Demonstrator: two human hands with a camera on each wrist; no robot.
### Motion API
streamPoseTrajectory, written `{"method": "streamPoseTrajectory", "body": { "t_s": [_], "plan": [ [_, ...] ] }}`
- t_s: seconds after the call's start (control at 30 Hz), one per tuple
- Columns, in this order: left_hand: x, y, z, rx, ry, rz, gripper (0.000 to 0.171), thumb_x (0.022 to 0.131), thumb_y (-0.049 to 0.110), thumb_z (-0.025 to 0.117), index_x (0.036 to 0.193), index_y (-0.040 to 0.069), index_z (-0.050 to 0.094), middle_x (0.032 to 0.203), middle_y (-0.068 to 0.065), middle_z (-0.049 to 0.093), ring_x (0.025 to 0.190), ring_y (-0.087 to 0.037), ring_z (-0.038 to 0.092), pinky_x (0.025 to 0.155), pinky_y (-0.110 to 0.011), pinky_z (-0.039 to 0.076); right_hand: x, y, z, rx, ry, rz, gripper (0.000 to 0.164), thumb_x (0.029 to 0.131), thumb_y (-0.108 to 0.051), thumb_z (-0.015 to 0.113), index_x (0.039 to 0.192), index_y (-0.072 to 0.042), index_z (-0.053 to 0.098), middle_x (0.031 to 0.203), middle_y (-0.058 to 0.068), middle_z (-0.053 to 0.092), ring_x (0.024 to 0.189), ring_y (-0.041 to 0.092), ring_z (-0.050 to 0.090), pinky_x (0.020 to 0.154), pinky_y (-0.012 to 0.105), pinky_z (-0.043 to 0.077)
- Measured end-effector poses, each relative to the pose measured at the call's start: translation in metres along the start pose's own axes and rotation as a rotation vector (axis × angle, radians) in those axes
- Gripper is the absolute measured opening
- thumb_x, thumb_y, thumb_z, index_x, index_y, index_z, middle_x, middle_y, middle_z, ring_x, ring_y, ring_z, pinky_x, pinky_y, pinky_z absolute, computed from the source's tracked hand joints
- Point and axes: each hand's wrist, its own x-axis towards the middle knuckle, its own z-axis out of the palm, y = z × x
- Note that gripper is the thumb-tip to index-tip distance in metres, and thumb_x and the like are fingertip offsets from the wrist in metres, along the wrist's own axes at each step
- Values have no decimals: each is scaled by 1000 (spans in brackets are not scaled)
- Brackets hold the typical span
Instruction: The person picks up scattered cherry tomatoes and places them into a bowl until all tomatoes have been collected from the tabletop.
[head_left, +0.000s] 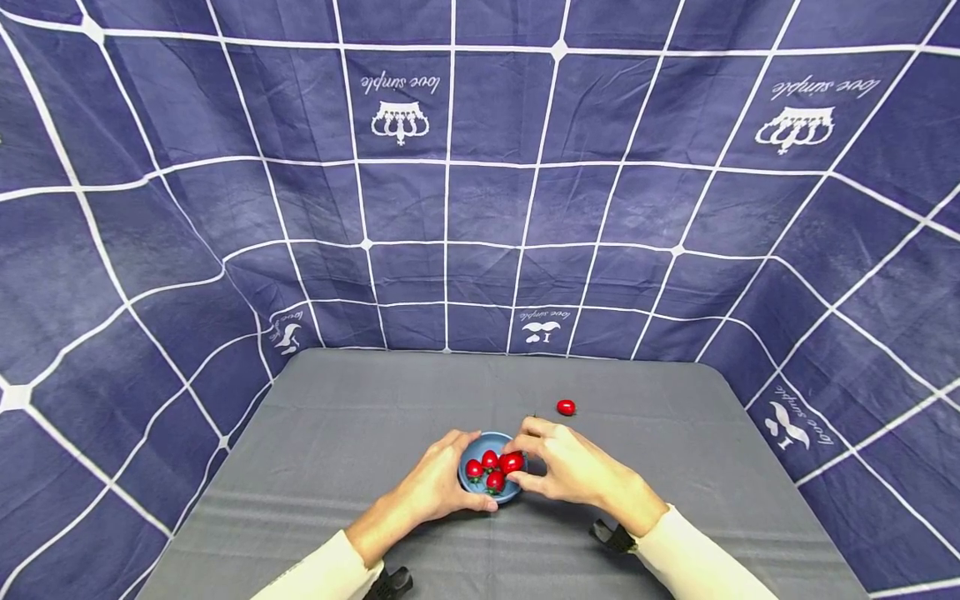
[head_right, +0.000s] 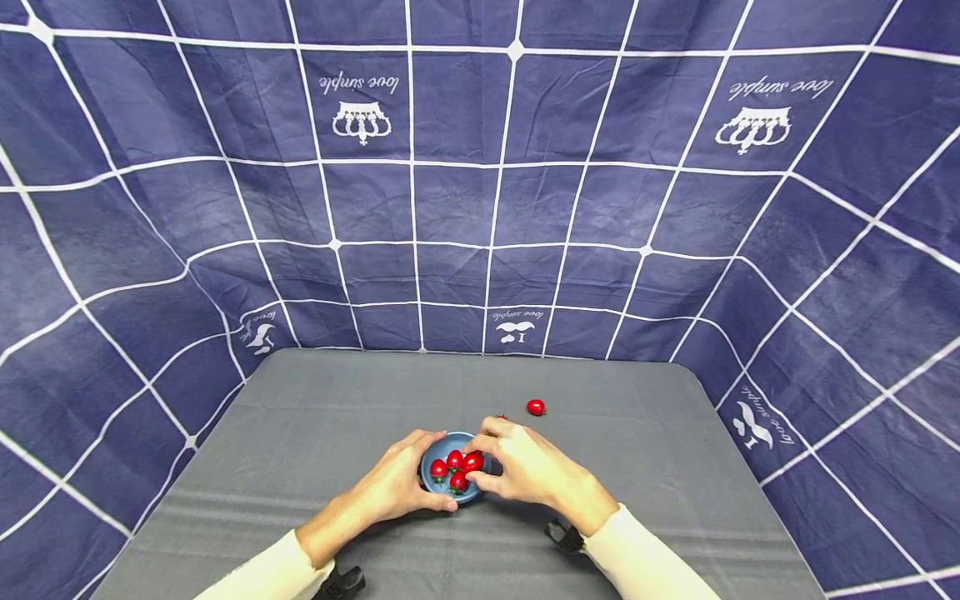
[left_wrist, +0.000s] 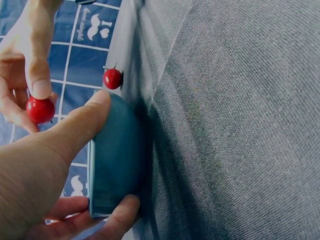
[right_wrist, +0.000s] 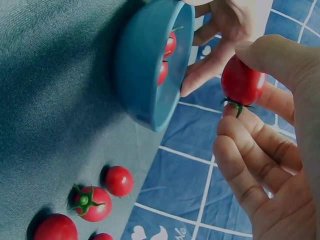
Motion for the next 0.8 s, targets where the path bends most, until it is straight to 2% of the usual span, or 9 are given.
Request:
{"method": "streamPoseTrajectory", "body": {
  "t_s": [0.37, 0.57, 0.8],
  "plan": [
    [2, 1, 1, 7, -6, 1, 113, 69, 40, 115, 158, -7, 63, 146, -16, 73, 131, -34, 75, 114, -53, 63, -2, 0, 2, -59, 23, -3, 36, 90, -31, 102, 121, -20, 87, 108, -8, 73, 97, 9, 76, 89, 23, 65],
    [1, 1, 1, 10, -7, -2, 114, 69, 41, 116, 158, -7, 63, 145, -15, 73, 129, -33, 75, 113, -52, 63, -1, 1, 3, -72, -8, 28, 43, 91, -41, 101, 127, -21, 87, 115, -4, 76, 105, 7, 75, 92, 29, 67],
    [0, 2, 0, 2, -12, -4, 113, 69, 40, 115, 158, -7, 63, 145, -16, 73, 129, -34, 74, 113, -52, 63, -2, 2, -1, -57, -13, 51, 44, 92, -42, 100, 128, -22, 86, 121, -4, 76, 112, 10, 75, 96, 36, 69]
  ]
}}
